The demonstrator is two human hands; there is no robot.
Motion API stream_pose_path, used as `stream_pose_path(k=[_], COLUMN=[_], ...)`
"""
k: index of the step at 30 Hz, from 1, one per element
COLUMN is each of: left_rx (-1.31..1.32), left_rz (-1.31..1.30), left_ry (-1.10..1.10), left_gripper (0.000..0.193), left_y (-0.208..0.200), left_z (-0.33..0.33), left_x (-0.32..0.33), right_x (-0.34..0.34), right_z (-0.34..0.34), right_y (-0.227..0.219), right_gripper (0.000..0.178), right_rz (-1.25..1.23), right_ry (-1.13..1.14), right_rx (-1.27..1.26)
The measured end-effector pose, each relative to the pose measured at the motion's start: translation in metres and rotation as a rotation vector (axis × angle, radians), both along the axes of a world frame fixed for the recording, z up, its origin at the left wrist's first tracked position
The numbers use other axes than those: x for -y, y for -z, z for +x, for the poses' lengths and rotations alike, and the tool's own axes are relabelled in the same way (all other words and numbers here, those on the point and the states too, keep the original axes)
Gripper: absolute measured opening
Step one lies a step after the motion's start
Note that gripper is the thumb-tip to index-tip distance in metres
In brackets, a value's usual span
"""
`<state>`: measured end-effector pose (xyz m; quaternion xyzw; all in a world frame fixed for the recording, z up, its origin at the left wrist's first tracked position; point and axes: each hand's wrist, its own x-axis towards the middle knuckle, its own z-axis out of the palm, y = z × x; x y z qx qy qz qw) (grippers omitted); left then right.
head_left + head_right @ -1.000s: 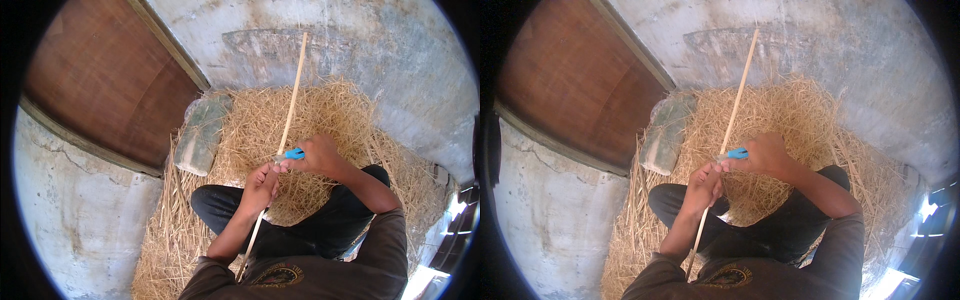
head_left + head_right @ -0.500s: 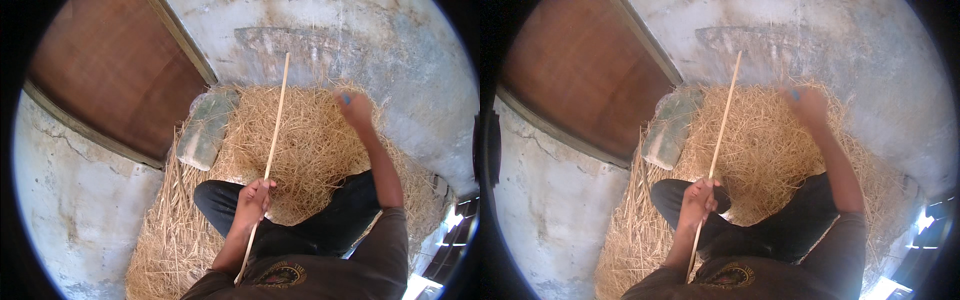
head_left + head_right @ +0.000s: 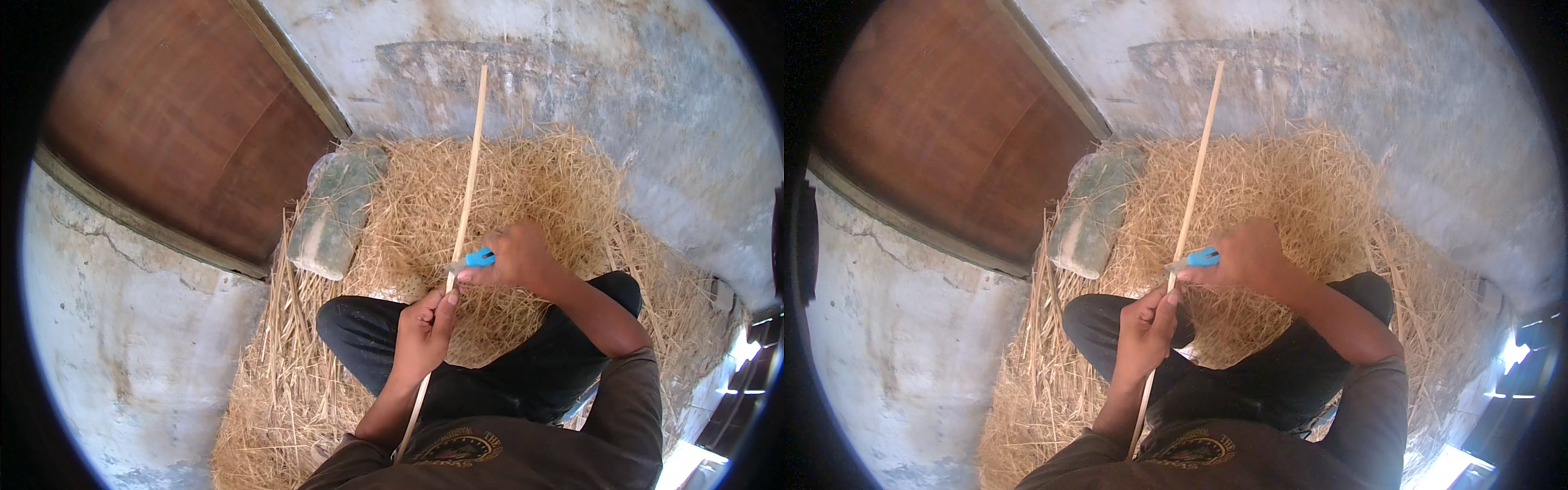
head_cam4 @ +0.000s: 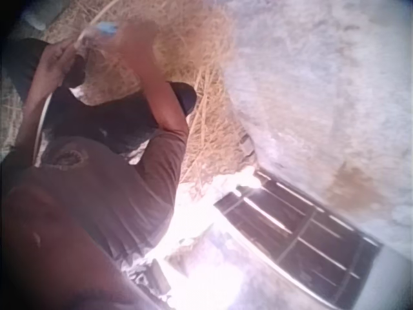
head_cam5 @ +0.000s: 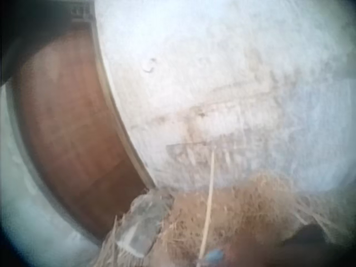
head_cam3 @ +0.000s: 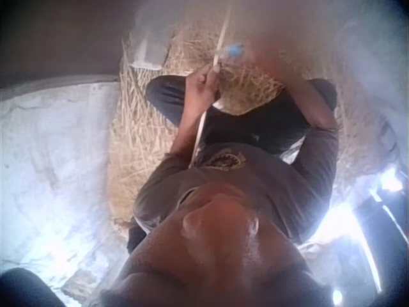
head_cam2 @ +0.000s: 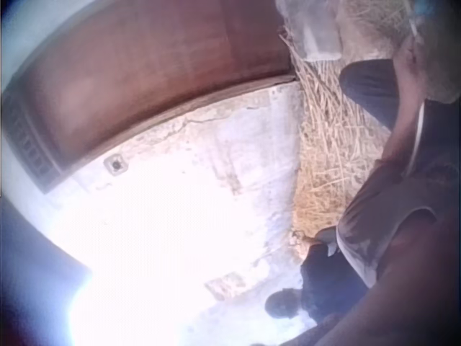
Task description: The person sits on a bed of straw and uses a blue utility knife to shave a long, thin bamboo stick. They hold the stick with one hand and scrape along its length with the other, occasionally rotating the stick to work on different sides.
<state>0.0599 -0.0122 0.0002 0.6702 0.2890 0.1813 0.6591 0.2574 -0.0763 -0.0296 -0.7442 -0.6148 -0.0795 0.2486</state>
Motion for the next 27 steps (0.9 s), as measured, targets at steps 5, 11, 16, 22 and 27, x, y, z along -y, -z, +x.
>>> stream_pose_path(k=[5,11,16,22,27], left_rx=[-0.006,0.118,0.042,0.05,0.023], left_rz=[0.068,-0.02,0.017,-0.064,-0.076], left_ry=[0.028,-0.014,0.01,-0.002,-0.035], left_gripper=[0.023,0.024,0.024,0.023,0.023], left_y=[0.006,0.005,-0.013,0.002,0.005], left_z=[-0.017,-0.014,-0.014,-0.012,-0.006], left_x=[0.011,0.0,0.0,-0.001,-0.01], right_x=[-0.017,0.016,0.005,-0.002,-0.014], right_z=[0.07,0.004,-0.026,-0.011,0.004], right_y=[-0.001,-0.006,0.0,0.01,0.012], right_gripper=[0.065,0.067,0.066,0.071,0.074], right_rz=[-0.166,0.104,0.097,0.165,0.21], right_ry=[0.459,0.036,-0.106,-0.079,-0.016], right_rx=[-0.327,-0.134,-0.112,0.069,0.185])
